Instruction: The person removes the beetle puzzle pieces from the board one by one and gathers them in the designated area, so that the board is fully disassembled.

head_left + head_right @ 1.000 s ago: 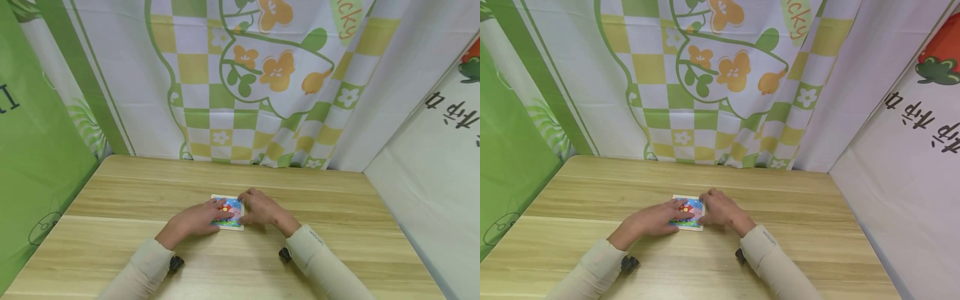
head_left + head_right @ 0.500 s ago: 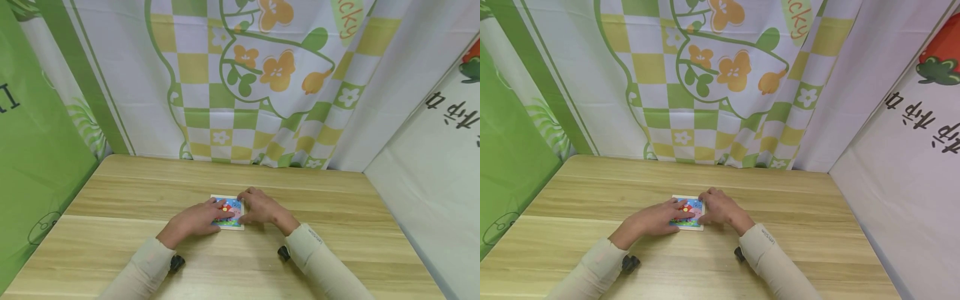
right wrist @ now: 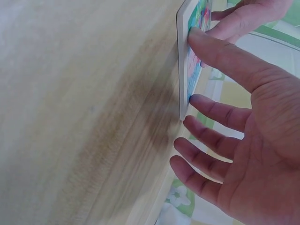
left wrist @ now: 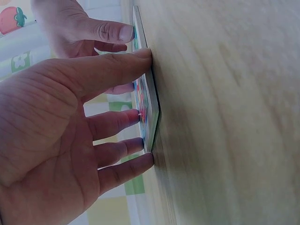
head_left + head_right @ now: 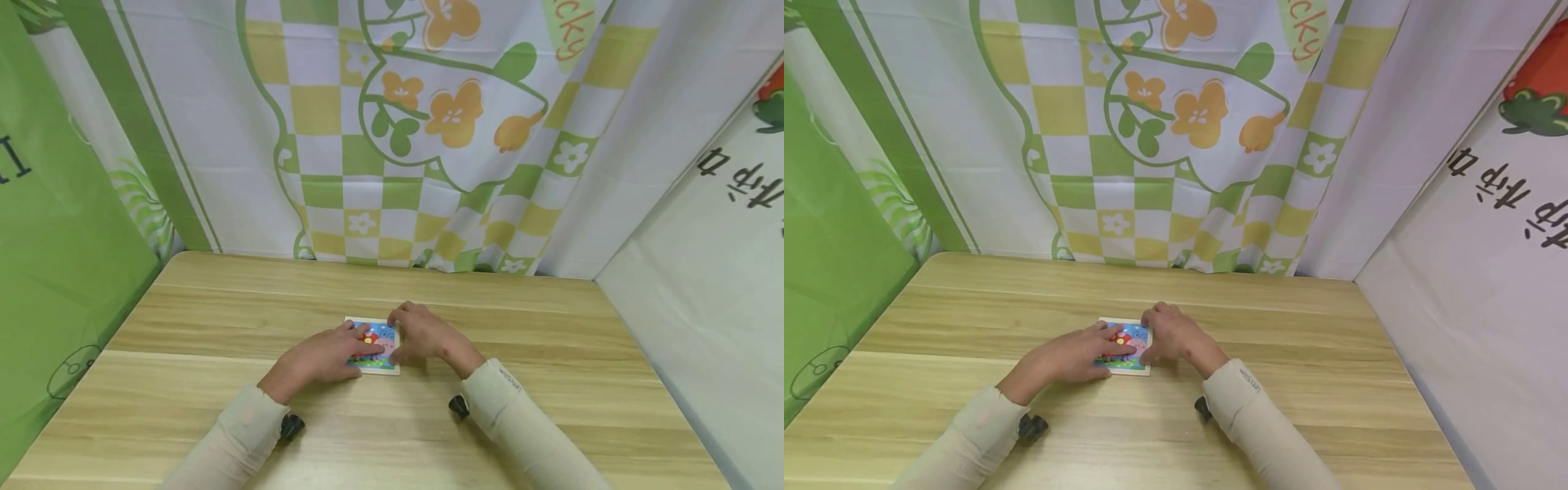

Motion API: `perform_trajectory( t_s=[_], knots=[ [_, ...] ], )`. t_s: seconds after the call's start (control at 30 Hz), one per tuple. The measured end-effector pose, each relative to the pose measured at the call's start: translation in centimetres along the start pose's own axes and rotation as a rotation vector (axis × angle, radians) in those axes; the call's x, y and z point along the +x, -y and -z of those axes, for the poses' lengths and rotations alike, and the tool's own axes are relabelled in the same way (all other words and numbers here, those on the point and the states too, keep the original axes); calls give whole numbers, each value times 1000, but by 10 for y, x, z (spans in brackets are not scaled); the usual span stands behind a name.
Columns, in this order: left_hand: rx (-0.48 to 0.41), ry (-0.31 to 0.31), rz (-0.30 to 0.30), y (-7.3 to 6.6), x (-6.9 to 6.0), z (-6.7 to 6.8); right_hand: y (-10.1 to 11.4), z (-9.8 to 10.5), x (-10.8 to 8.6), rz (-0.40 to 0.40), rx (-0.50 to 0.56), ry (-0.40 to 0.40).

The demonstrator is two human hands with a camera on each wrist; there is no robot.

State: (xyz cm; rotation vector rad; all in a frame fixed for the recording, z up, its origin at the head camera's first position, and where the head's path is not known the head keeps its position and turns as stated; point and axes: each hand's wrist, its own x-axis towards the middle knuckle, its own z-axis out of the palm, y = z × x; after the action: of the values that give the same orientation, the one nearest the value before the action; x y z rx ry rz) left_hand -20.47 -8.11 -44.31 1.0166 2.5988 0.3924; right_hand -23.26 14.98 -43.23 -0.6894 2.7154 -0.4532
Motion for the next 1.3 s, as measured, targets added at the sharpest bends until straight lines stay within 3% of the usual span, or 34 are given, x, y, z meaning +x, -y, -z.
perform_trajectory(
  t_s=[0.67, 0.93, 1.3],
  knots=[
    [60, -8, 41, -2, 5, 3, 0, 5, 8, 3, -20, 1],
    [73, -4, 39, -3, 6, 2, 2, 2, 9, 0, -76, -72],
    [87, 2, 33, -3, 5, 2, -3, -1, 12, 30, -2, -118]
  ],
)
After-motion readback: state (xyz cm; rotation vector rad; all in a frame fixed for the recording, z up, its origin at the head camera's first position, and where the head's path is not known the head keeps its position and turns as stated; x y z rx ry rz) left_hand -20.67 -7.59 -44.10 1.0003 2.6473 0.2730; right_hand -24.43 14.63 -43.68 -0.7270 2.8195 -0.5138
